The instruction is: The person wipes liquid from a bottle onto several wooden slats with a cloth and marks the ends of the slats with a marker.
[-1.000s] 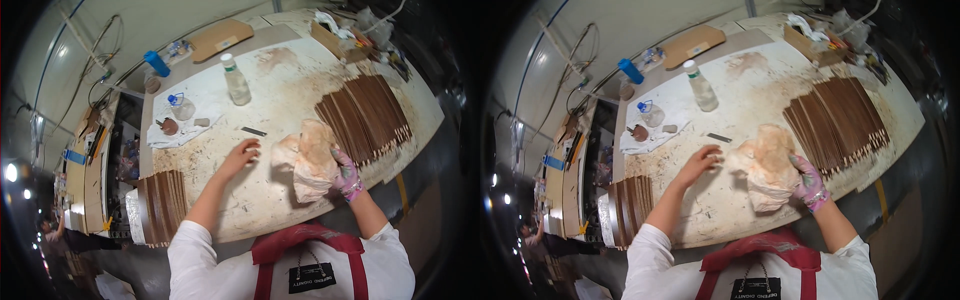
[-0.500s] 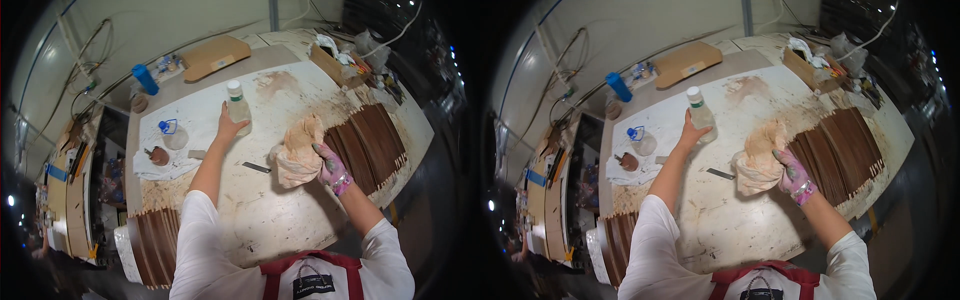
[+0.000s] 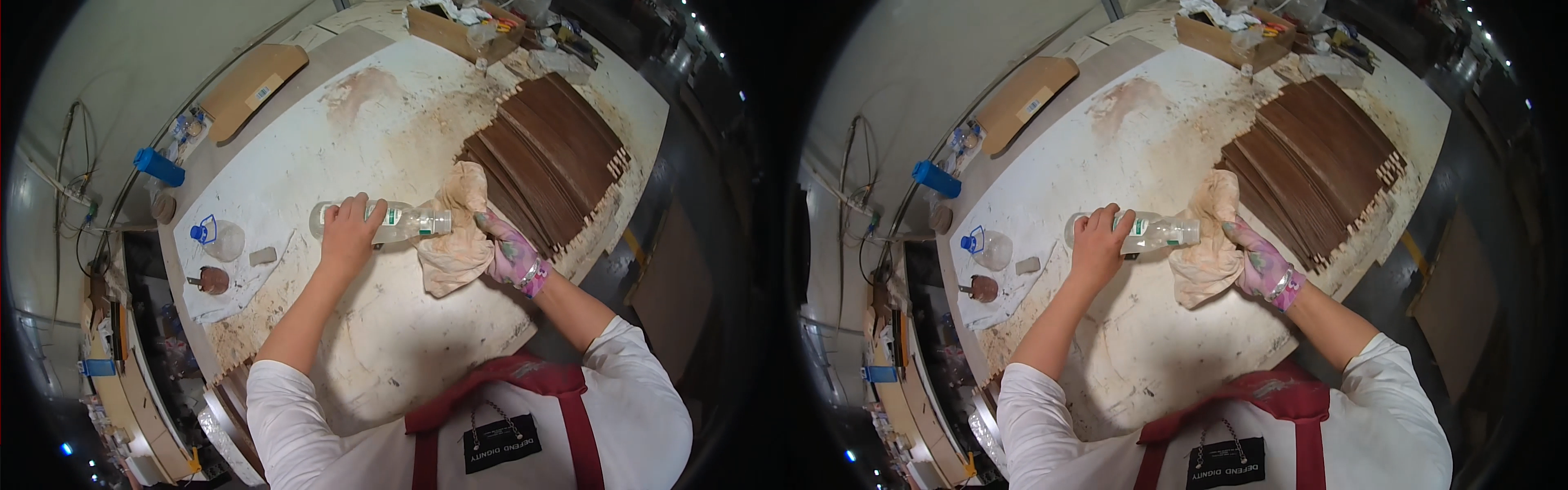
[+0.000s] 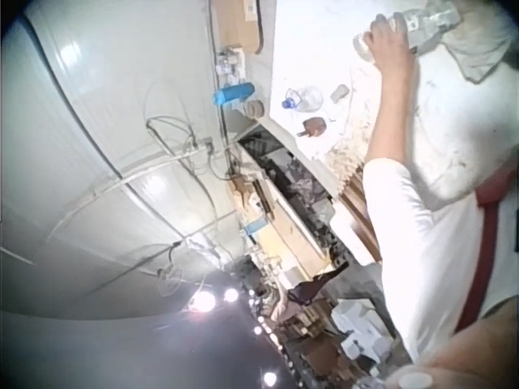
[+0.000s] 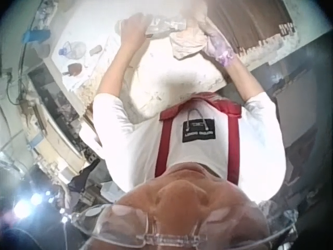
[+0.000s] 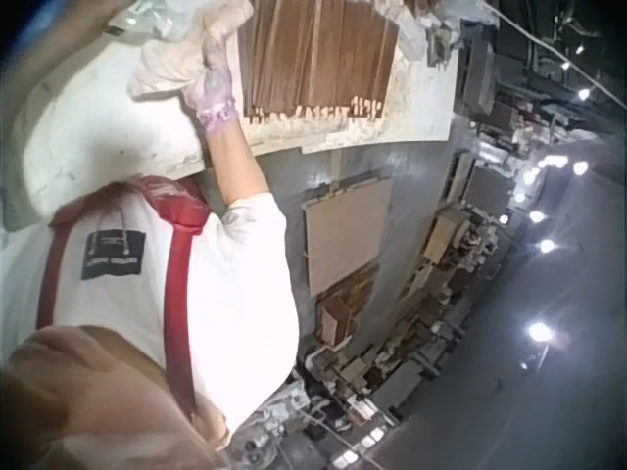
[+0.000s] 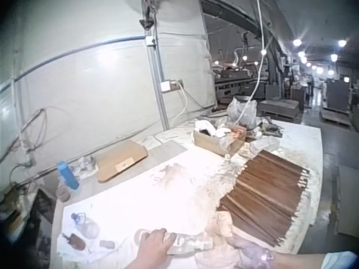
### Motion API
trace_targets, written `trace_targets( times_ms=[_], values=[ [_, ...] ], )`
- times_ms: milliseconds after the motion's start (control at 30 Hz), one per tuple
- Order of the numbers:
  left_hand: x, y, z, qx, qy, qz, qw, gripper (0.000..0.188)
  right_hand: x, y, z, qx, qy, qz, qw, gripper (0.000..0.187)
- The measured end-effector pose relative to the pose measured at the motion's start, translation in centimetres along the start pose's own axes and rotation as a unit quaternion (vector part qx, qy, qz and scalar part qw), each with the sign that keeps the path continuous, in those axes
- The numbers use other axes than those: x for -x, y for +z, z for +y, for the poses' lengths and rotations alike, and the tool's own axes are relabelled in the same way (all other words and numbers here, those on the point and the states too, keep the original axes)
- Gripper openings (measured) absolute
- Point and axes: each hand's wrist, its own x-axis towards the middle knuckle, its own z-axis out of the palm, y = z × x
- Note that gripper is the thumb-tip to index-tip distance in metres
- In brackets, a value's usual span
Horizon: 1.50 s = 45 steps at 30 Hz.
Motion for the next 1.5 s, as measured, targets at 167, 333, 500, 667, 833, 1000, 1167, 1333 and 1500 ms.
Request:
trace_targets(
  times_ms=[167,333,500,667,833,1000,1167,1333,1500],
  values=[
    [1.3,-3.5,3.0,-0.071,0.049,-0.061,0.994,0.056,3.5,-2.6,1.1,0.085,0.044,-0.061,0.994,0.055],
    [0.6,-6.2,5.2,-0.124,0.063,-0.053,0.989,0.053,6.3,-4.6,1.3,0.046,0.061,-0.024,0.997,0.059],
    [1.5,-7.3,8.1,-0.143,0.122,-0.100,0.977,0.050,7.2,-5.9,1.3,0.016,0.050,-0.033,0.998,0.056],
    [0.8,-7.0,8.2,-0.172,0.099,-0.084,0.977,0.048,7.3,-6.5,1.4,0.024,0.069,-0.016,0.997,0.054],
    [-0.2,-7.3,8.0,-0.215,0.119,-0.102,0.964,0.048,7.3,-6.7,1.6,-0.005,0.074,-0.044,0.996,0.052],
    [-1.2,-8.7,9.3,-0.217,0.138,-0.112,0.960,0.046,7.0,-7.1,1.8,0.000,0.087,0.013,0.996,0.050],
    [-3.1,-9.2,10.2,-0.196,0.148,-0.131,0.960,0.044,6.9,-7.2,1.5,0.018,0.081,0.016,0.996,0.048],
    [-2.1,-8.8,10.3,-0.187,0.168,-0.181,0.951,0.045,7.7,-6.9,1.1,-0.012,0.073,0.015,0.997,0.049],
    [-1.0,-7.9,8.3,-0.149,0.091,-0.191,0.966,0.048,7.1,-5.6,0.5,-0.031,0.105,0.025,0.994,0.047]
  ],
)
